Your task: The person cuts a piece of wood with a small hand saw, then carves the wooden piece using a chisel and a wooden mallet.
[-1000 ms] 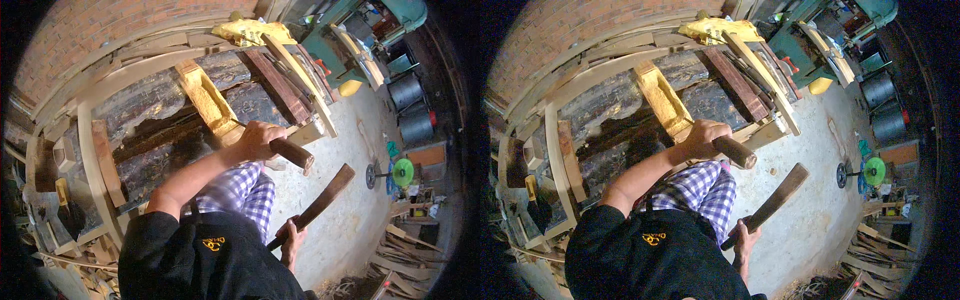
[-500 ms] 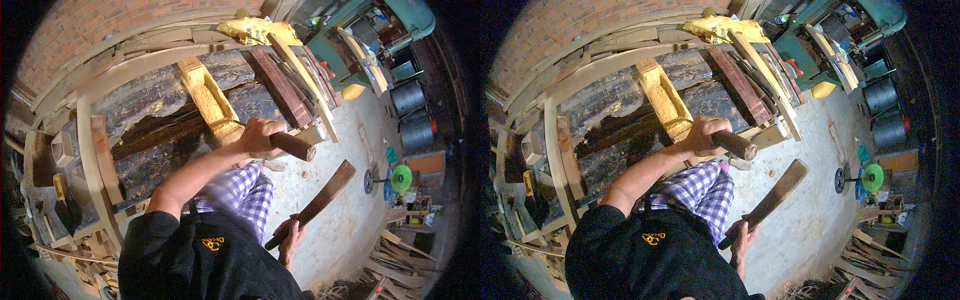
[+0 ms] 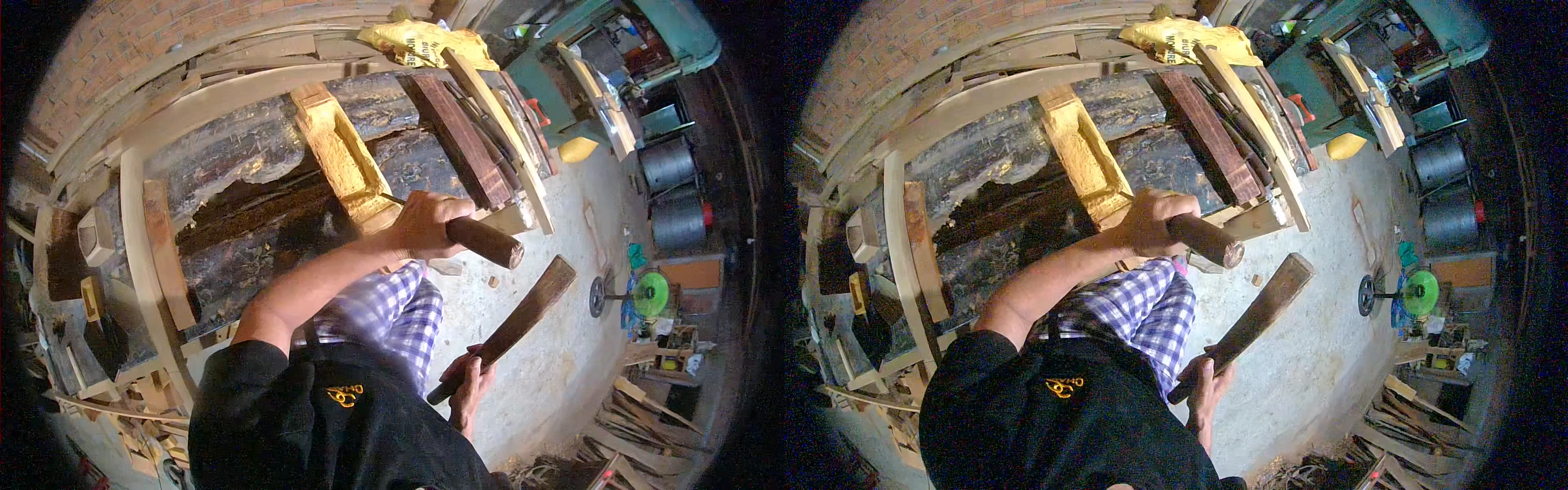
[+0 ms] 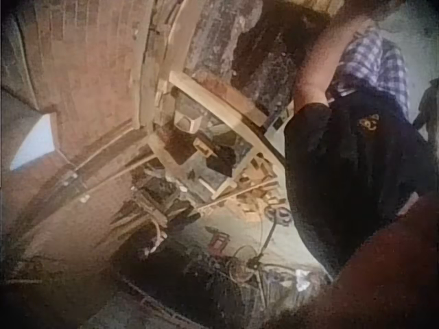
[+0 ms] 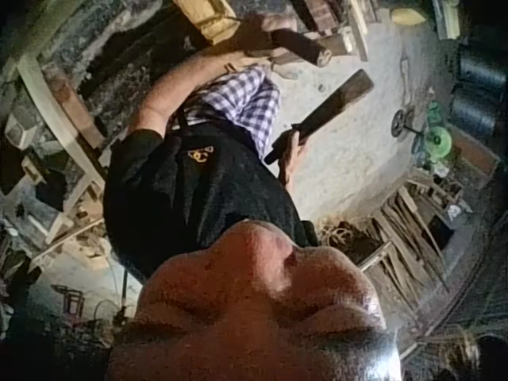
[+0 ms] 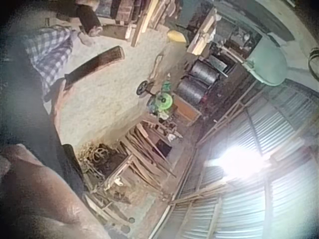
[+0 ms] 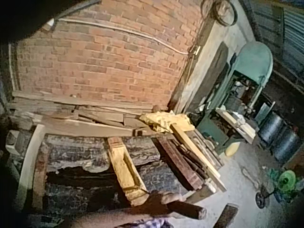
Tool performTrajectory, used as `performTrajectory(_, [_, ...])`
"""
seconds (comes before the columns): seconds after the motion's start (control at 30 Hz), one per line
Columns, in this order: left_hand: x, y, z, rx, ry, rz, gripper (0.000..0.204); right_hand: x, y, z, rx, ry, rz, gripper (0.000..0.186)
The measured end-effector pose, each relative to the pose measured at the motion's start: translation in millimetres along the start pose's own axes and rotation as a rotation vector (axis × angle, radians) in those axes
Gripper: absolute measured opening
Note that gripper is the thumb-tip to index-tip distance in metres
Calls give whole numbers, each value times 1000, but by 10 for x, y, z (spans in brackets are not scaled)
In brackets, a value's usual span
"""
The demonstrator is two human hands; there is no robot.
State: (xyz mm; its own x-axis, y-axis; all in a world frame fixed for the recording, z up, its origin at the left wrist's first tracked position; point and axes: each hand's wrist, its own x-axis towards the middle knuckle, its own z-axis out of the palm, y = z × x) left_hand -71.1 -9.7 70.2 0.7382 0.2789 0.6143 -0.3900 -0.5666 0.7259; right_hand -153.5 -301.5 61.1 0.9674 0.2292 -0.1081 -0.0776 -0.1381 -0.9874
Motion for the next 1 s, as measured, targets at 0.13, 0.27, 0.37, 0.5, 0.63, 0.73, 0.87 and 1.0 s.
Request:
performTrajectory(0.13, [6,-6,-2,-15,20,16,21,8,-14,11,7,21,15,44])
performTrajectory(0.27, [8,-21,5,-23,23,25,20,14,-17,7,-23,6,-7,45])
performTrajectory(0.37, [13,-29,16,-21,51,52,20,-1,-11,9,-55,10,-2,45])
performTrajectory(0.5, [19,-42,15,-43,43,49,19,-14,0,15,-32,-18,-2,45])
performTrajectory(0.63, [14,-54,-8,-8,2,44,20,-13,15,0,-34,-8,2,45])
performTrajectory(0.73, [17,-56,-15,-30,2,48,21,-21,37,1,-38,-12,23,44])
performTrajectory(0.87, [39,-46,-14,-51,10,27,30,-37,12,7,-59,-17,11,41])
performTrajectory(1.0, [53,-47,-30,-66,22,29,30,23,-184,-69,-19,15,-50,45])
